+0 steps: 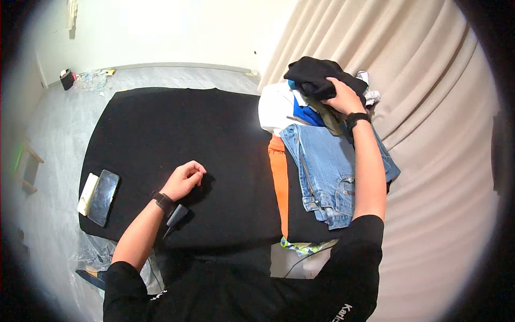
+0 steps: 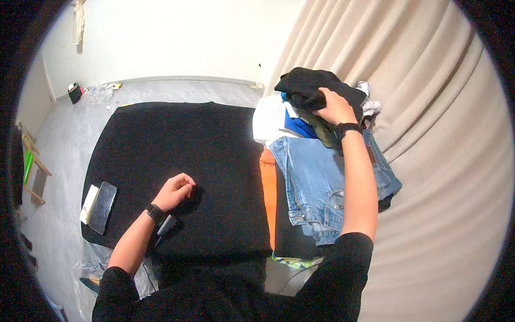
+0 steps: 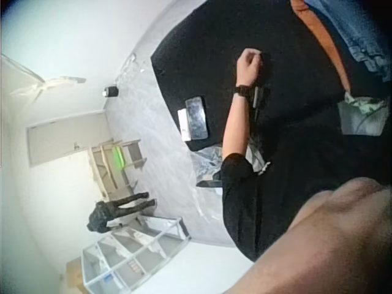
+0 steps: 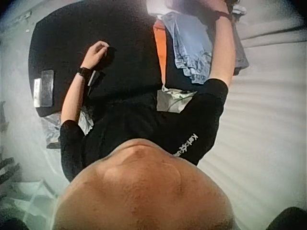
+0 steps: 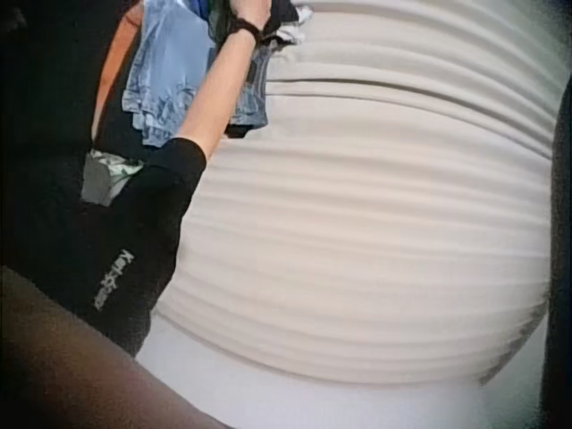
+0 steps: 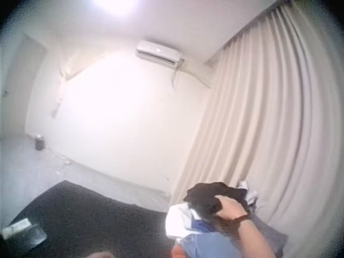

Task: Folding blue jeans and a black coat and placing them into a plastic bag.

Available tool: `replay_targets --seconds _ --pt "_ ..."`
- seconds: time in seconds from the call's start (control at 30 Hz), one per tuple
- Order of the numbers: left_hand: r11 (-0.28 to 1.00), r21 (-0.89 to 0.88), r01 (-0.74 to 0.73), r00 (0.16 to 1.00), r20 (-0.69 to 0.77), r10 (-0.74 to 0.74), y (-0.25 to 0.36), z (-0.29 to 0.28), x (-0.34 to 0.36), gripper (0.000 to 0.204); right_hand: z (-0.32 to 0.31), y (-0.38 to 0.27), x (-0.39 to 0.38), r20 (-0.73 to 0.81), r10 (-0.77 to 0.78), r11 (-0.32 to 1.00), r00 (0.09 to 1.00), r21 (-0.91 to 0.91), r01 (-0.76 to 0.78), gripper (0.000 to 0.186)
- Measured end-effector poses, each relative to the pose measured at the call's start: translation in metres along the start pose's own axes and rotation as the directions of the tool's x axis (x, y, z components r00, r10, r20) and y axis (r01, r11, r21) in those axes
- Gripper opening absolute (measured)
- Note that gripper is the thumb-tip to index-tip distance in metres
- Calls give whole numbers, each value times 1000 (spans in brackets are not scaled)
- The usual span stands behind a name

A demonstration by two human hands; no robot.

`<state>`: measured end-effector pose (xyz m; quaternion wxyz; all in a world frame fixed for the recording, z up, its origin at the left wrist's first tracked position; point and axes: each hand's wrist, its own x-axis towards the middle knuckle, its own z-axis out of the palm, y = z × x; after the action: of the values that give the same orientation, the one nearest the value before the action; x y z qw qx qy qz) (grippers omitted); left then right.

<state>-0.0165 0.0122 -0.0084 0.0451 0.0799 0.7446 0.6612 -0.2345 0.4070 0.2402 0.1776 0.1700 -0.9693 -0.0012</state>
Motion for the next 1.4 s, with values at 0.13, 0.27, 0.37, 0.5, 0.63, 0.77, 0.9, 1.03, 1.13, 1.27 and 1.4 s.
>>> replay_targets --seconds 0.13,0.27,0.37,0.5,0.63,0.77,0.9,1.03,1.13,1.27,1.4 --pt "999 29 33 999 22 -34 5 1 -1 7 -8 20 11 -107 143 990 984 12 -142 54" --pt "1000 10 17 999 41 -17 2 0 1 8 -12 34 13 -406 181 970 896 224 -95 48" --pt "999 31 24 999 40 -26 2 0 1 8 -25 33 6 -570 257 949 780 302 -92 41" --pt "995 84 56 997 39 -60 8 0 0 9 -46 36 1 -646 307 903 699 430 1 33" --pt "998 65 27 999 42 -30 7 1 0 10 -58 49 -1 -725 292 916 624 400 35 26" --pt "999 35 -11 999 32 10 9 2 -1 9 -61 40 -2 -731 229 912 643 392 121 24" --pt "999 54 8 1000 10 -9 7 1 -2 10 -56 26 -2 -693 259 941 673 339 -13 24" --pt "999 52 -13 1000 28 12 5 4 3 10 -51 64 10 -634 359 878 685 478 -17 28" --pt "998 66 -10 999 54 6 5 1 1 9 -58 65 14 -503 461 727 731 686 14 31" --pt "999 46 -12 1000 14 11 8 2 -1 9 -64 59 11 -407 532 601 743 799 7 31" --pt "996 58 64 998 13 -65 19 1 -4 9 -73 54 1 -398 616 515 680 857 34 31"
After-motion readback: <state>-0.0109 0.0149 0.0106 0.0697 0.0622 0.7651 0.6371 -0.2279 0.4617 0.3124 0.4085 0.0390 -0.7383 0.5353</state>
